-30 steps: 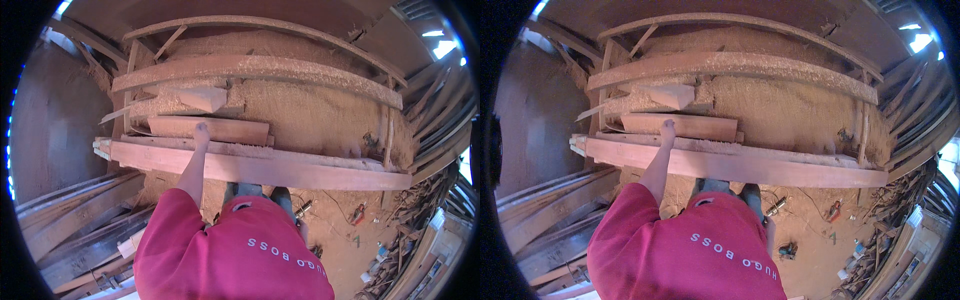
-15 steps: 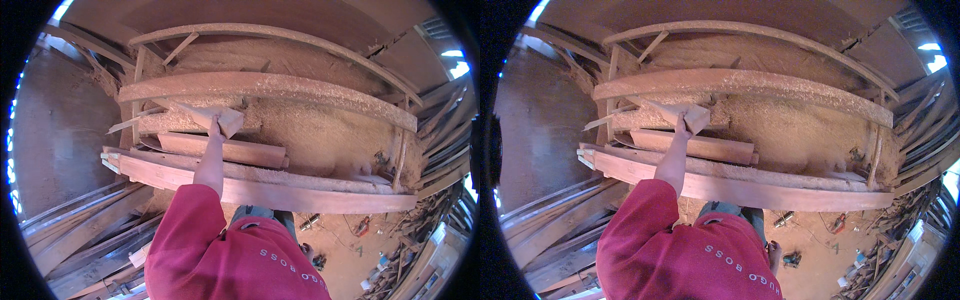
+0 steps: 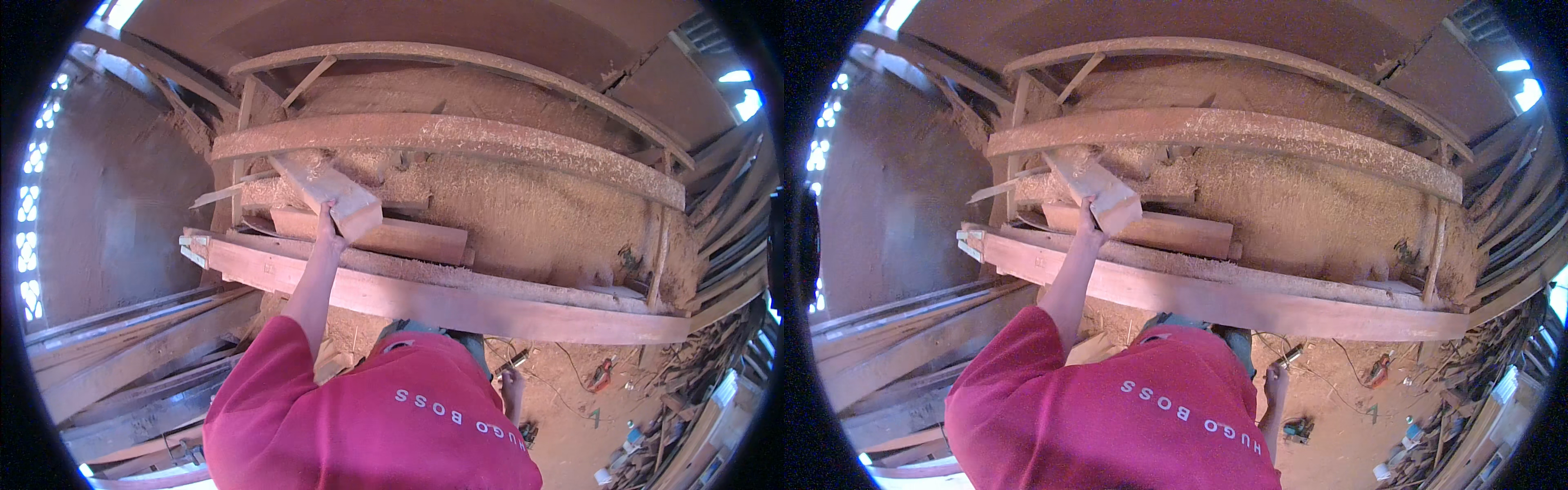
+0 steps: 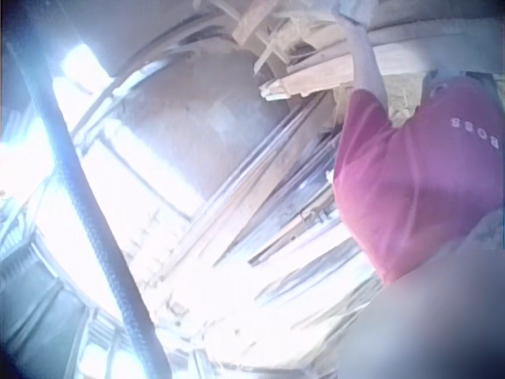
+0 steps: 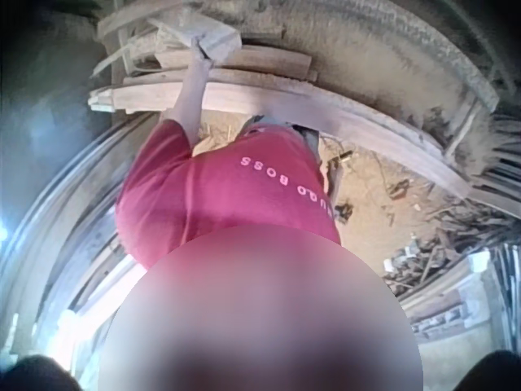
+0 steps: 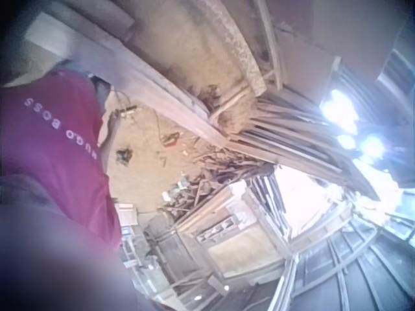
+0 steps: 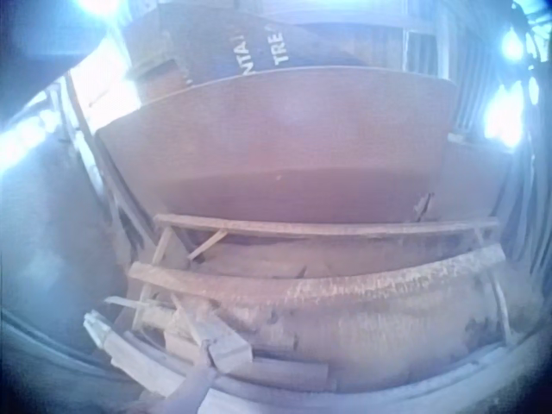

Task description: The person uses a circular saw to cut a wooden beam, then uses an electric planer to smooth the surface of the wood, and finally measures the beam with a tape measure.

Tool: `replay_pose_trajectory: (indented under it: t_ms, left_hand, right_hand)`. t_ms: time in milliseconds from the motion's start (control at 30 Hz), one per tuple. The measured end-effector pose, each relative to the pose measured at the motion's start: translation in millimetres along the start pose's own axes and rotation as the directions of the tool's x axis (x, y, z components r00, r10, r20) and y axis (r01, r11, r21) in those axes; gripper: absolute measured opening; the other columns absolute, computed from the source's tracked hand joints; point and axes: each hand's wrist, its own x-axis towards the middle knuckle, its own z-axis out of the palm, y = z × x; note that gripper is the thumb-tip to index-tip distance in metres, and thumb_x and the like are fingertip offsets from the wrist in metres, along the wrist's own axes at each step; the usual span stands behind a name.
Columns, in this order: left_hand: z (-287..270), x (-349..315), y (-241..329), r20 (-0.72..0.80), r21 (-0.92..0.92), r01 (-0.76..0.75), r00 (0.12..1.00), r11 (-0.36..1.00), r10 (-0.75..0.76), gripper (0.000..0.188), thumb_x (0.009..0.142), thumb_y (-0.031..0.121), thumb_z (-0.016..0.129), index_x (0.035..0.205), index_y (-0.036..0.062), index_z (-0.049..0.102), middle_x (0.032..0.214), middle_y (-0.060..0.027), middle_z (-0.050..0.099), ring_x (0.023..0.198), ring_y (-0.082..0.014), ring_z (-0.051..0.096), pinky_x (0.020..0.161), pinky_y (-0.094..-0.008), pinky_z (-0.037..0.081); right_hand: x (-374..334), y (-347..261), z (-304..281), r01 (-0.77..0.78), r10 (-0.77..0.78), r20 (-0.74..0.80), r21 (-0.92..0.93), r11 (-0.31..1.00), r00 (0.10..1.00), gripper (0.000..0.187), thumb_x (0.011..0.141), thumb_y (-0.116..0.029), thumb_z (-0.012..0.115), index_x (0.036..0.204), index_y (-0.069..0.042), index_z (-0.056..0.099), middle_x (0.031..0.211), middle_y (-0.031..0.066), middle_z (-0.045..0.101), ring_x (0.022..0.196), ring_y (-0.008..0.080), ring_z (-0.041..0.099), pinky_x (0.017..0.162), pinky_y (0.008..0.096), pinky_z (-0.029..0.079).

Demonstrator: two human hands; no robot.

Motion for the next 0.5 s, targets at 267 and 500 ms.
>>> replay_pose_trajectory:
  t_ms: [267,500]
  left_hand:
    - [90.1,-206.7,-155.4,-0.042,-0.017,0.256,0.966,0.967,-0.256,0.069,0.079,0.037,0.07,0.137,0.0073,0.044,0.126,-0.0148,0.059,0.114,-0.0349,0.059,0.098,-0.0514,0.049]
    - [109.2,-277.3,-266.0,-0.05,0.073,0.233,0.972,0.97,-0.229,0.066,0.083,0.035,0.073,0.133,0.0011,0.046,0.122,-0.0137,0.06,0.109,-0.0308,0.061,0.092,-0.0498,0.052]
  right_hand:
    - [2.7,-217.9,2.6,0.64,-0.649,0.041,-0.216,0.737,0.76,0.058,0.081,-0.025,0.074,0.13,-0.001,0.053,0.133,0.0197,0.052,0.122,0.0316,0.051,0.095,0.0397,0.045]
    - [-63.5,-262.3,-11.8,0.812,-0.945,0.28,-0.583,-0.025,0.172,0.08,0.066,-0.037,0.08,0.134,-0.008,0.05,0.142,0.0142,0.045,0.135,0.0341,0.038,0.11,0.0555,0.028]
